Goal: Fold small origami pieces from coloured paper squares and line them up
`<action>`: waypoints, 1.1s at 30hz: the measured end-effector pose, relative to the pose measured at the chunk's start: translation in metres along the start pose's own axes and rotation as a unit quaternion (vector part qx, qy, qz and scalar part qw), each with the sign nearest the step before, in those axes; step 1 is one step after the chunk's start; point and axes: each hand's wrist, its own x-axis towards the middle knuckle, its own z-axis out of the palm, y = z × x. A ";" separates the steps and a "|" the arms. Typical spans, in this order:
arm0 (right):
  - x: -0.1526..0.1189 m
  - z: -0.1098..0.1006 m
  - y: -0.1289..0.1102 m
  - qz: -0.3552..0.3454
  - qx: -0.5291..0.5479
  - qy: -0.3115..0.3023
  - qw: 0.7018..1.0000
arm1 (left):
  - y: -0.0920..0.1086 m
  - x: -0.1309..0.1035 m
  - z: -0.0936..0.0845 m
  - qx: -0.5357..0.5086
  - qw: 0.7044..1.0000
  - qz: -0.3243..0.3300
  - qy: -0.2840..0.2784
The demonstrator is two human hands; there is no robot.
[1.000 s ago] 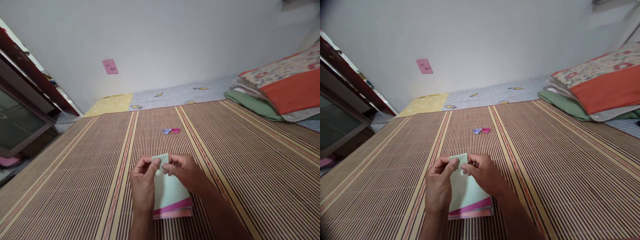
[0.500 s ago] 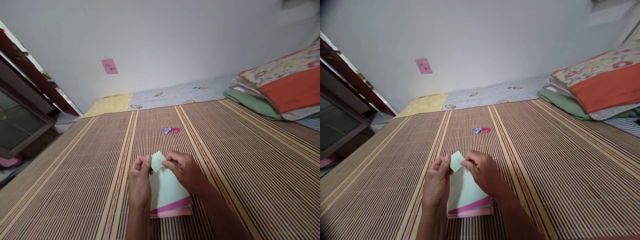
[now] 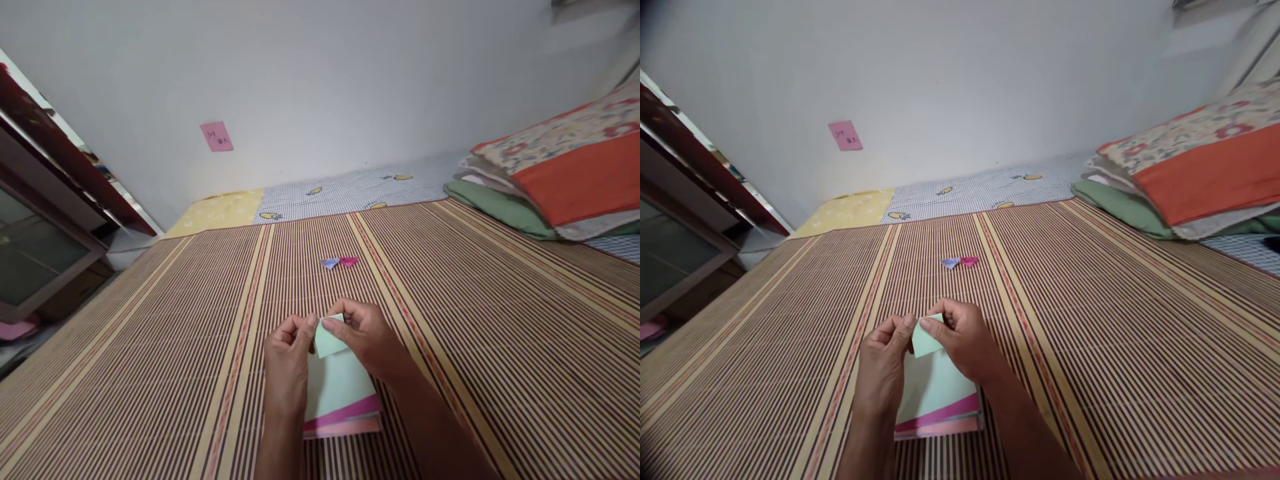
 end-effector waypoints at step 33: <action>0.000 -0.010 -0.009 -0.030 -0.011 0.056 0.998 | 0.005 -0.006 0.001 0.060 0.989 0.063 -0.123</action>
